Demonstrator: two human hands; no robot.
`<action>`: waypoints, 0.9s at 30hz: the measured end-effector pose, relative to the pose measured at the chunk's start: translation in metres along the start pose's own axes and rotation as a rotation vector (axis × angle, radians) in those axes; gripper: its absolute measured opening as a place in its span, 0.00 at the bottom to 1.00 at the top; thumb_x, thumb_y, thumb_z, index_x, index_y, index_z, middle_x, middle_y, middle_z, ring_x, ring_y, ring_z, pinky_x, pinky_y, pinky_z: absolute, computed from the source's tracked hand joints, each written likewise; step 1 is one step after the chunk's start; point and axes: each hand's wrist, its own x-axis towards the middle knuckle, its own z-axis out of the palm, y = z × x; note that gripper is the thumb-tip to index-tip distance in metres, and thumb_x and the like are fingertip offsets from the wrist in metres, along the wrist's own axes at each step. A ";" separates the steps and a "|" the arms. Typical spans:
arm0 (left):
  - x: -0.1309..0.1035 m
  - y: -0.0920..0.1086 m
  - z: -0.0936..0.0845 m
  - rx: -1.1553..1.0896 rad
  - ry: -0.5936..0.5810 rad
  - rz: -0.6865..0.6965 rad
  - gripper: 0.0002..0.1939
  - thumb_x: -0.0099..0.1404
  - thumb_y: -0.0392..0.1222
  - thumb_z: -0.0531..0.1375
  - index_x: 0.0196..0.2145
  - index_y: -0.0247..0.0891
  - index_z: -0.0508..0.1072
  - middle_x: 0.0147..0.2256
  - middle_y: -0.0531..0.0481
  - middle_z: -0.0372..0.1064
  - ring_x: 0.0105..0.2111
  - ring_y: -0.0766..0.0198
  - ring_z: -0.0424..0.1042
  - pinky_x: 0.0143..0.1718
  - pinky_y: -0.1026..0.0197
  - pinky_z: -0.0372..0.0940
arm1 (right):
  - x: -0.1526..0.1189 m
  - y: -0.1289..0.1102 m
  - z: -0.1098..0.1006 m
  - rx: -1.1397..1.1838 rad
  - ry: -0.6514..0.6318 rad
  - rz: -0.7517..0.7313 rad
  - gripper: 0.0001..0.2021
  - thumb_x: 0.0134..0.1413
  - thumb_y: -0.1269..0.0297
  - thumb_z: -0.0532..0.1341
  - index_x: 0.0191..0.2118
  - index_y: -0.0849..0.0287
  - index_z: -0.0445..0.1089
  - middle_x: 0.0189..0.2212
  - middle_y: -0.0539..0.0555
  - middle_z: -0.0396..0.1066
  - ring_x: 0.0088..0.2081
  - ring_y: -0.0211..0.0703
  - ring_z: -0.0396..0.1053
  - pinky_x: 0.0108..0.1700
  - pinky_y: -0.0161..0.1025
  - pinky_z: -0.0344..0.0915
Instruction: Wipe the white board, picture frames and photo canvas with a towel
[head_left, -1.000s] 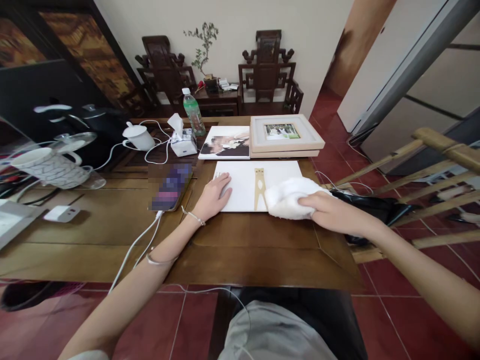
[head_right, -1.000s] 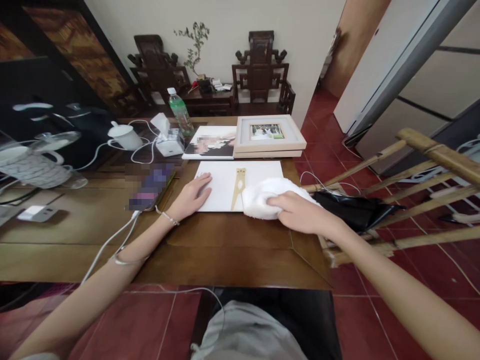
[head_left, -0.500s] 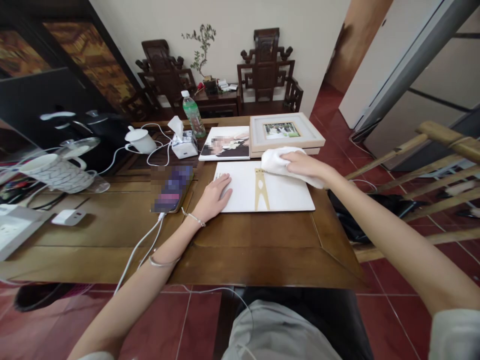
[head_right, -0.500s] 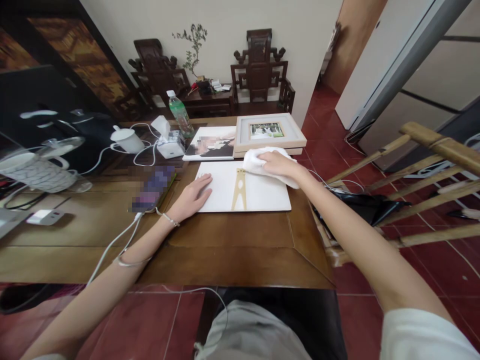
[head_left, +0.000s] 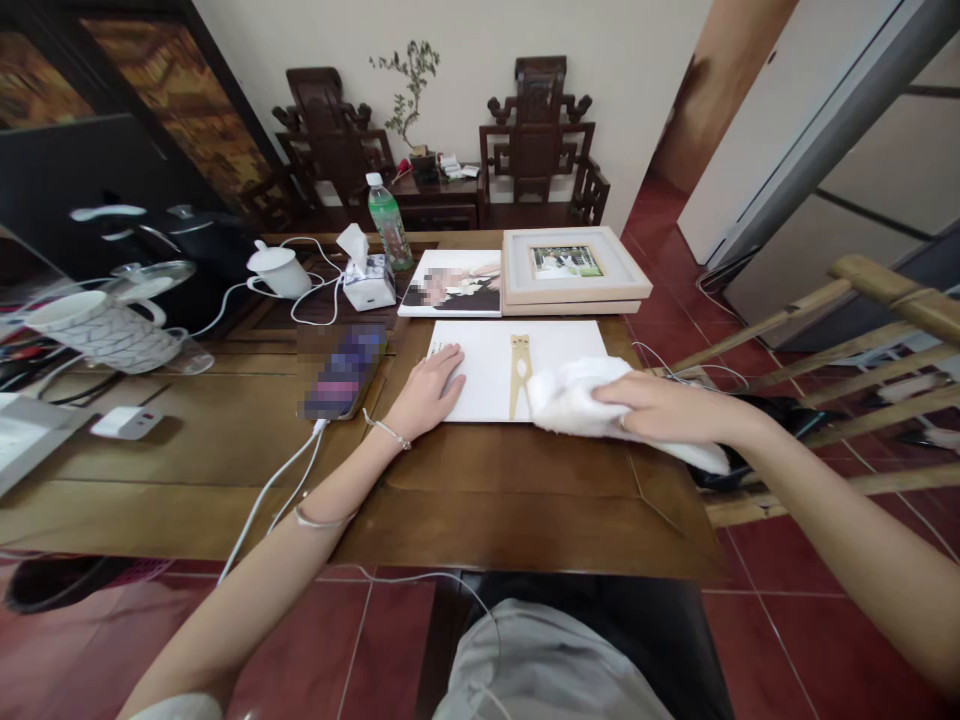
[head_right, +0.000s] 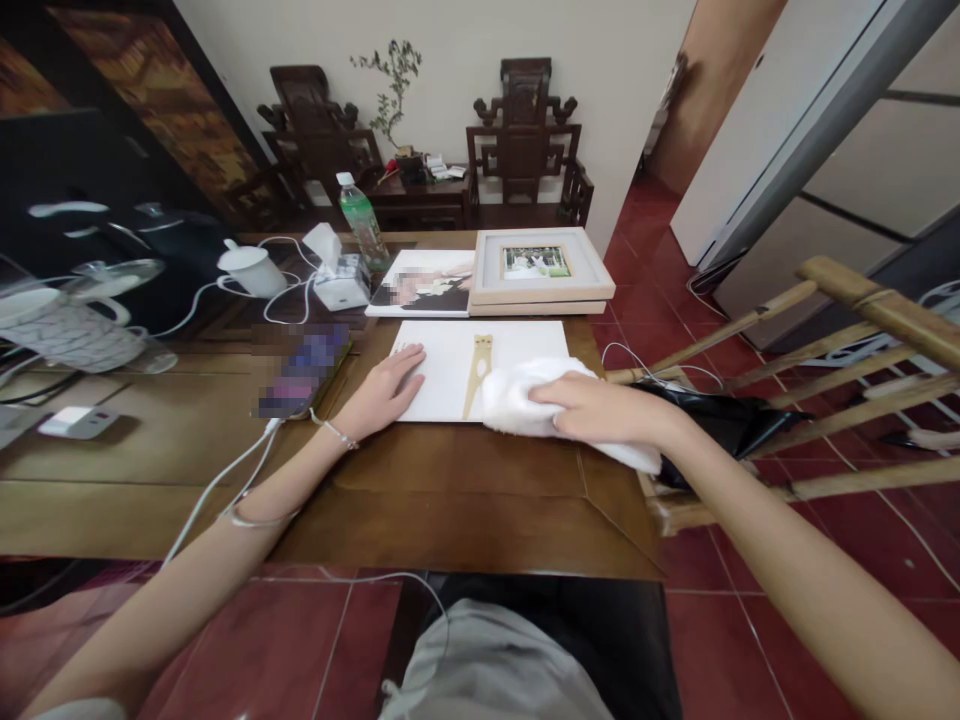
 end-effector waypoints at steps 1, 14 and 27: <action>0.000 0.000 0.000 0.001 -0.002 0.000 0.24 0.70 0.44 0.49 0.59 0.30 0.67 0.63 0.34 0.59 0.65 0.47 0.57 0.65 0.38 0.53 | 0.012 0.006 -0.003 -0.011 0.035 0.023 0.09 0.46 0.72 0.52 0.33 0.57 0.67 0.35 0.56 0.72 0.40 0.50 0.70 0.42 0.40 0.63; 0.000 -0.003 0.001 -0.056 0.020 -0.031 0.25 0.71 0.46 0.49 0.61 0.32 0.64 0.65 0.35 0.57 0.66 0.48 0.55 0.65 0.40 0.54 | 0.117 -0.048 0.035 -0.148 0.203 0.068 0.29 0.47 0.85 0.47 0.55 0.65 0.67 0.69 0.69 0.48 0.71 0.60 0.33 0.61 0.78 0.39; 0.001 -0.005 0.003 -0.034 0.008 -0.013 0.24 0.70 0.44 0.49 0.60 0.32 0.65 0.64 0.34 0.58 0.66 0.47 0.54 0.66 0.39 0.52 | 0.049 -0.082 0.042 -0.053 0.050 -0.116 0.23 0.48 0.81 0.49 0.45 0.60 0.73 0.57 0.65 0.69 0.65 0.58 0.57 0.60 0.64 0.56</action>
